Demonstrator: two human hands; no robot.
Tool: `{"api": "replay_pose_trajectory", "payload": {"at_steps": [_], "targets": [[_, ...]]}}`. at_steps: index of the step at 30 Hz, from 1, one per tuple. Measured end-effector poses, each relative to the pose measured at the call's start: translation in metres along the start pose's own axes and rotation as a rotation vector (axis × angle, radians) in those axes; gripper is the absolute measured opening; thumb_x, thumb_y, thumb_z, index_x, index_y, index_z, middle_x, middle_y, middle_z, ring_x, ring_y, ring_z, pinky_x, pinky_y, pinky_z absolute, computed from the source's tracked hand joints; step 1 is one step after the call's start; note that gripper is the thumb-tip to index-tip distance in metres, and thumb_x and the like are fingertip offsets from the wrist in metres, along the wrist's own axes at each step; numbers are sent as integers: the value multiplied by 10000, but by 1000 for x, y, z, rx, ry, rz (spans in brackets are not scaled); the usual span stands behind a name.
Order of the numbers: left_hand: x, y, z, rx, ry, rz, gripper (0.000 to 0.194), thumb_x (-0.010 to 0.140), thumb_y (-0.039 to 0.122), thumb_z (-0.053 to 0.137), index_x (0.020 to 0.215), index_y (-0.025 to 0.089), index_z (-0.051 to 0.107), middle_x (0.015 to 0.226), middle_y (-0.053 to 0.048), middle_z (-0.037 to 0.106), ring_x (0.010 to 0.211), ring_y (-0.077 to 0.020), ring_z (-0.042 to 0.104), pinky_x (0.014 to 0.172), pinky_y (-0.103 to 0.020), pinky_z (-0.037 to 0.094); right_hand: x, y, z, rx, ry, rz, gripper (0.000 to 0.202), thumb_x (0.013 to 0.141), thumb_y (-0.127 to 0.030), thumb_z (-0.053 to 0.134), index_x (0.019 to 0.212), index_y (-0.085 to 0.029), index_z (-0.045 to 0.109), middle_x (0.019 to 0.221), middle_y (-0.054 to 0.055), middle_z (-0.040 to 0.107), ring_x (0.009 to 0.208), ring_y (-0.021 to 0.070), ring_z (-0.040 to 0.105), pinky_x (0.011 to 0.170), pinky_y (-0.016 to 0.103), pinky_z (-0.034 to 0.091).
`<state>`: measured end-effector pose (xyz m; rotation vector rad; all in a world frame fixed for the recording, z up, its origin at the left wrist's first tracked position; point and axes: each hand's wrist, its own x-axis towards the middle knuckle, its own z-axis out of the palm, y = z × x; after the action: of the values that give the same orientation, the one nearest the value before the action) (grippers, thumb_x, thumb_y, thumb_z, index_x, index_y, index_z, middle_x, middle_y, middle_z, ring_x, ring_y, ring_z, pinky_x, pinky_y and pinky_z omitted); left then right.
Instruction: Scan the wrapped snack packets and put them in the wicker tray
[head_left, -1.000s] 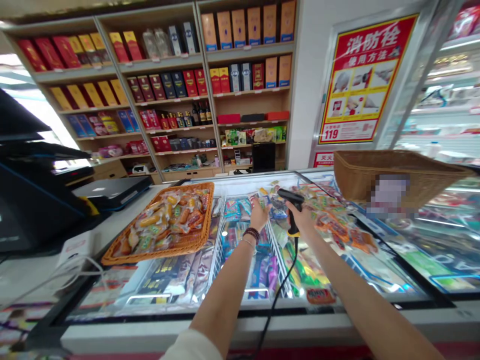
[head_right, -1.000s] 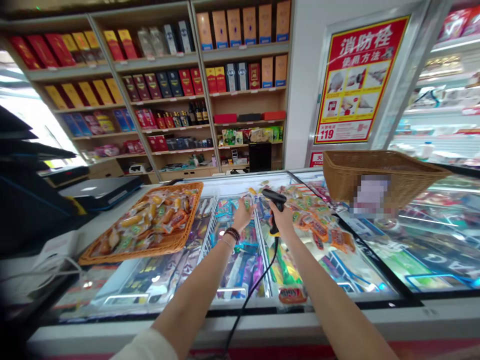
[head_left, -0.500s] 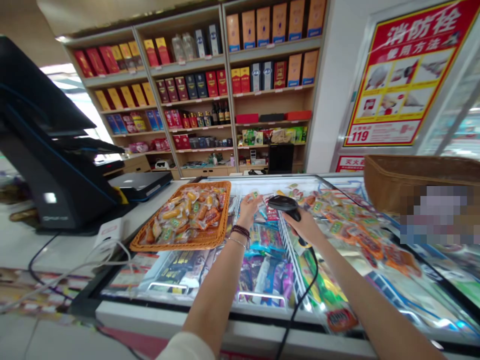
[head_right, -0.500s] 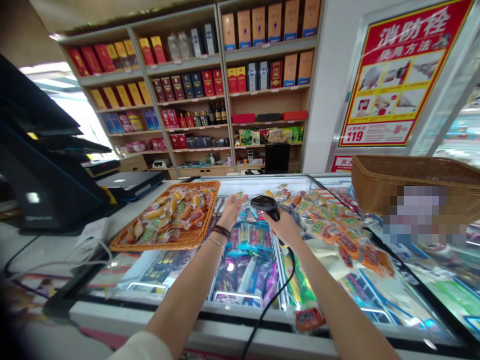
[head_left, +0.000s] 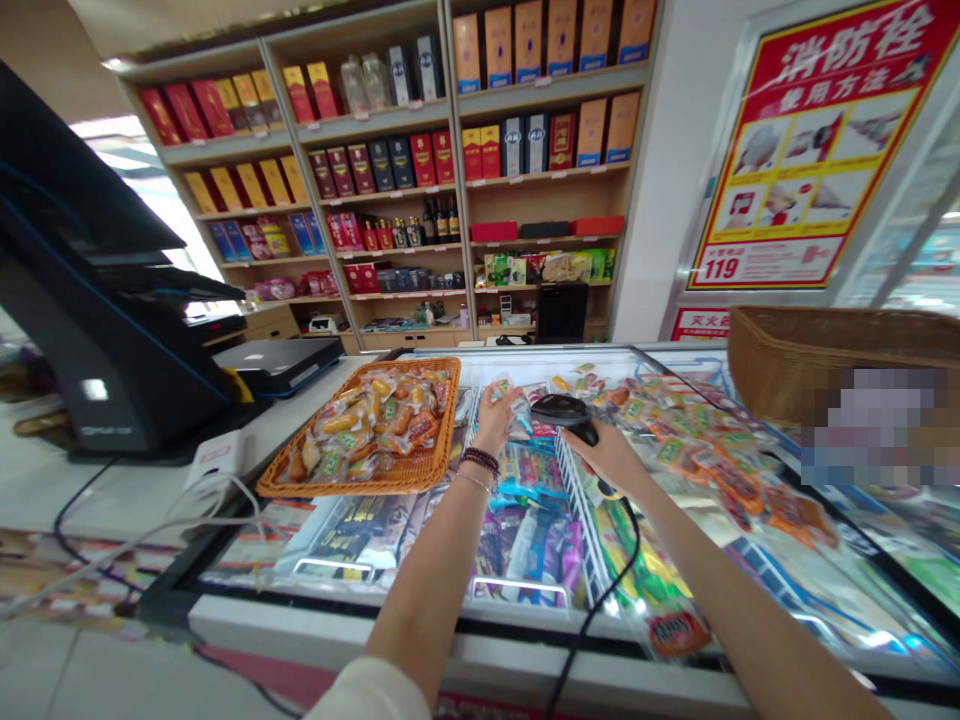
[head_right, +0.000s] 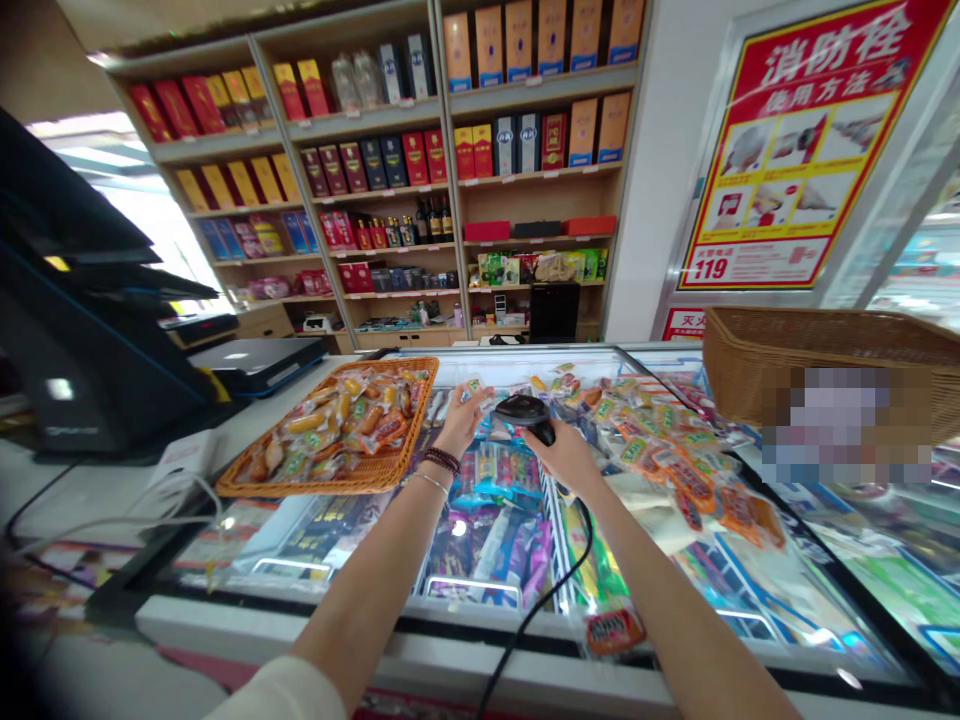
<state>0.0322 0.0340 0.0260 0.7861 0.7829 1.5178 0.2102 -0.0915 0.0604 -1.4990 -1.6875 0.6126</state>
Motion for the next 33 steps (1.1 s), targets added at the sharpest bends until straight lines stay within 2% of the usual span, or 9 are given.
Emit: {"api": "replay_pose_trajectory", "payload": {"at_steps": [5, 9, 16, 23, 29, 33], "targets": [[2, -2, 0, -22, -1, 6, 398, 769, 264, 828, 1061, 220, 562, 891, -57, 768, 998, -216, 750, 889, -327, 562, -1, 1, -1, -22, -4, 9, 347, 876, -530, 557, 665, -259, 499, 387, -17, 524, 372, 184, 540, 484, 287, 398], [0, 1, 0, -20, 15, -3, 392, 789, 300, 820, 1080, 224, 569, 886, -49, 769, 979, -196, 753, 842, -289, 567, -2, -1, -2, -38, -6, 15, 341, 882, -526, 553, 676, -259, 507, 392, -16, 531, 381, 191, 551, 489, 290, 398], [-1, 8, 1, 5, 19, 18, 446, 736, 344, 861, 1054, 216, 575, 872, -53, 762, 930, -197, 752, 760, -257, 557, -5, -6, -4, -55, 12, 12, 317, 867, -517, 559, 689, -259, 509, 390, -14, 532, 392, 201, 566, 502, 295, 410], [3, 16, 3, -9, 71, 75, 318, 754, 206, 791, 987, 213, 575, 760, 17, 657, 828, -174, 743, 794, -284, 567, -12, -5, -9, -18, 31, -12, 351, 850, -568, 550, 688, -258, 518, 398, -11, 534, 390, 207, 567, 487, 305, 419], [-1, 27, 1, 61, 47, 84, 321, 790, 263, 772, 1052, 237, 589, 862, -20, 676, 974, -225, 748, 857, -344, 581, -17, -3, -11, -62, 79, -27, 340, 848, -552, 565, 679, -258, 541, 395, -10, 533, 368, 199, 537, 476, 308, 410], [-5, 35, 3, 47, 20, 86, 383, 767, 288, 811, 1063, 212, 580, 846, -13, 663, 978, -217, 741, 870, -328, 559, -21, -13, -17, -63, 83, -39, 345, 839, -558, 573, 664, -263, 535, 385, -13, 532, 377, 204, 546, 489, 308, 413]]}}
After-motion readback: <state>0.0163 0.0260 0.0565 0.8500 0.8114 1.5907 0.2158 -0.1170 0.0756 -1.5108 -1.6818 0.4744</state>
